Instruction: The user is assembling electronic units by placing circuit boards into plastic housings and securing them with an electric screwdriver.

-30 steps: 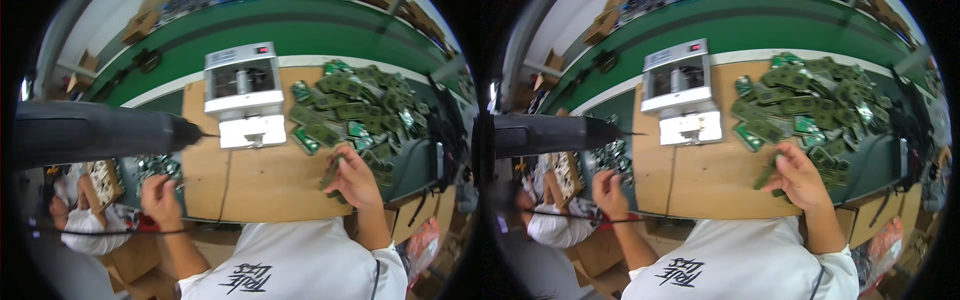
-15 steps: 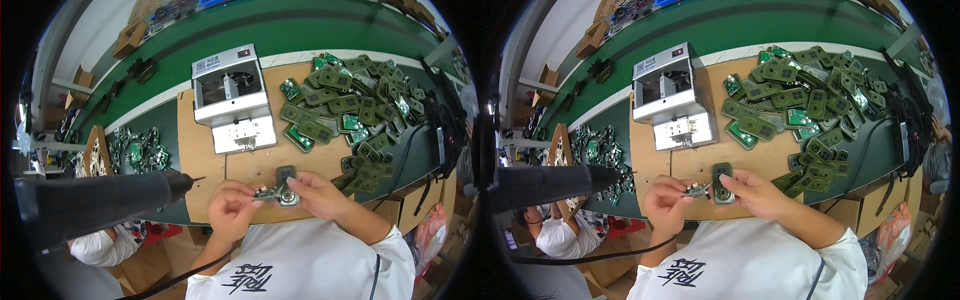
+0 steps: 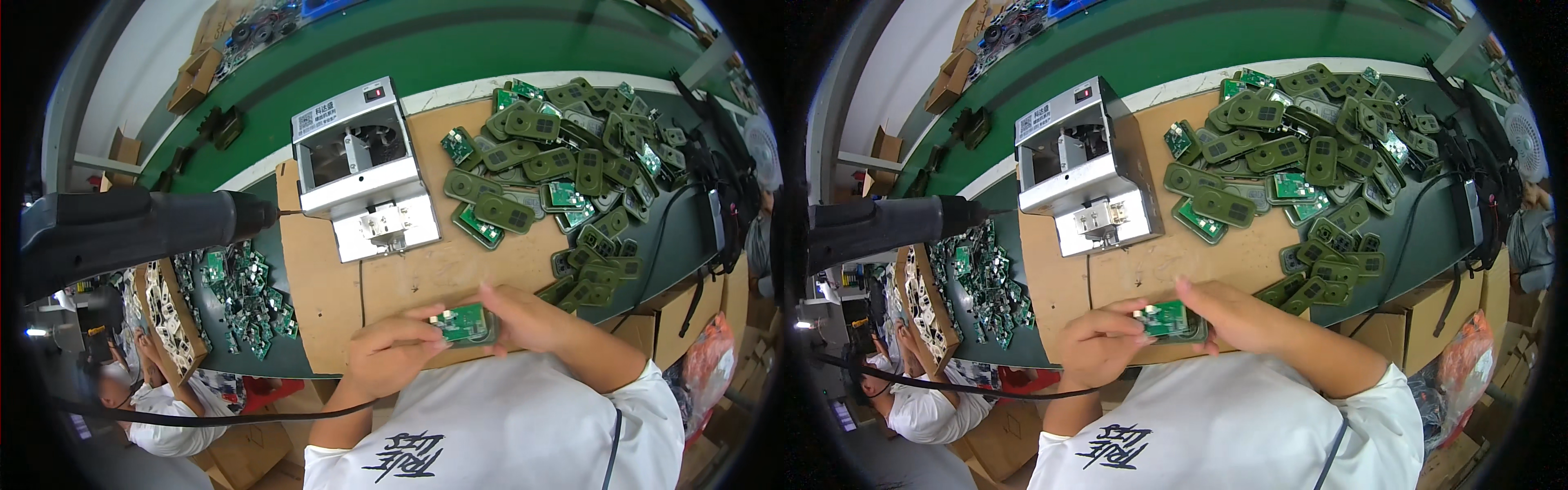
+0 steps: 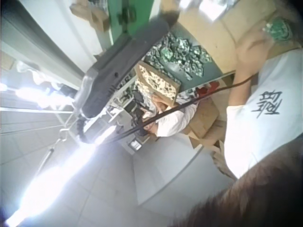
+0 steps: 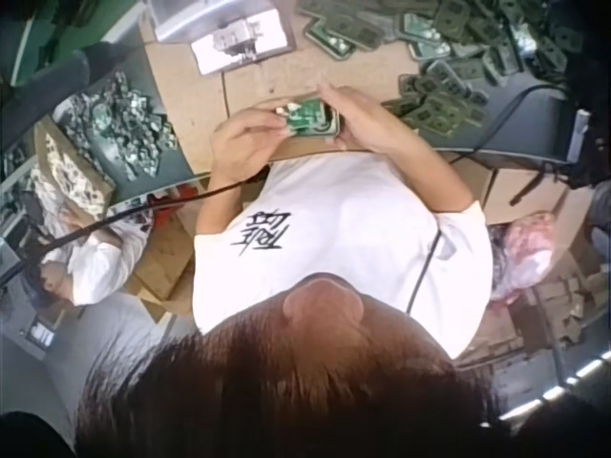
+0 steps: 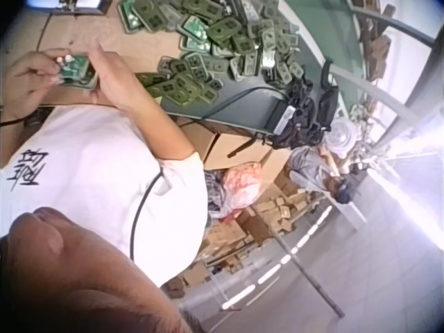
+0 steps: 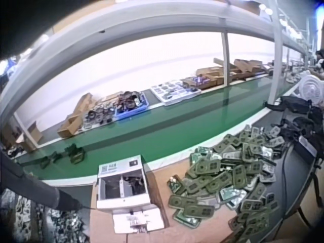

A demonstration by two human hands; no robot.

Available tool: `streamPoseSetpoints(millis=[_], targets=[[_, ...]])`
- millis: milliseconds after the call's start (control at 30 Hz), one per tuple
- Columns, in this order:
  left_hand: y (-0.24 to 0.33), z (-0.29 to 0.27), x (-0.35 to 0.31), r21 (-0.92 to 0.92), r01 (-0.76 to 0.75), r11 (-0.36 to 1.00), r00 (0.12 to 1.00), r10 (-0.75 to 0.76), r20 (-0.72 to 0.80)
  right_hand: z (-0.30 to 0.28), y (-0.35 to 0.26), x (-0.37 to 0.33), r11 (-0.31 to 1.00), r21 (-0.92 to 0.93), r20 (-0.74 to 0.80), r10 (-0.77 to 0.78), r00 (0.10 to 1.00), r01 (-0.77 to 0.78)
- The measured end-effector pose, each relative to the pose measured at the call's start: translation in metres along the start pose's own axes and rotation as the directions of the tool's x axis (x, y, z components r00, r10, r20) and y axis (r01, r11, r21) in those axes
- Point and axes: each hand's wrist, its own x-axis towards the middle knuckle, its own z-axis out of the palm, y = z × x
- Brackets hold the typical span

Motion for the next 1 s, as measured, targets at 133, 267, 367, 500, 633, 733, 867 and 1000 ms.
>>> streamPoseSetpoints(millis=[133, 267, 367, 500, 633, 733, 867, 1000], targets=[[-0.002, -0.002, 0.002, -0.001, -0.104, 0.995, 0.989, 0.103, -0.105, 0.007, -0.018, -0.005, 0.994, -0.109, 0.029, 0.01, 1.0, -0.006], [-0.005, -0.005, -0.007, -0.079, -0.123, 0.989, 0.984, 0.111, -0.137, 0.007, -0.016, -0.001, 1.0, -0.014, 0.002, 0.016, 1.0, -0.016], [0.001, -0.004, -0.01, -0.115, 0.016, 0.993, 0.987, -0.034, -0.155, 0.01, -0.014, 0.005, 0.984, 0.171, 0.062, 0.039, 0.997, -0.049], [0.007, -0.004, -0.01, -0.1, 0.155, 0.983, 0.983, -0.164, -0.083, 0.018, -0.013, 0.003, 0.986, 0.147, -0.001, -0.084, 0.996, 0.083], [0.016, -0.016, -0.003, 0.218, -0.109, 0.97, 0.994, 0.109, 0.011, 0.02, -0.008, 0.005, 0.916, -0.274, -0.073, -0.323, 0.944, 0.293], [0.015, -0.013, -0.003, 0.351, -0.21, 0.913, 0.973, 0.229, -0.012, 0.015, -0.008, 0.003, 0.809, -0.456, -0.082, -0.454, 0.887, 0.372], [0.021, -0.016, 0.005, -0.09, 0.202, 0.975, 0.975, -0.209, -0.07, 0.026, -0.022, 0.002, 0.552, -0.684, 0.082, -0.592, 0.802, 0.477], [-0.001, 0.003, 0.001, -0.714, 0.397, 0.576, 0.855, -0.515, 0.06, 0.015, -0.006, 0.0, 0.736, -0.324, -0.104, -0.652, 0.751, 0.594]])
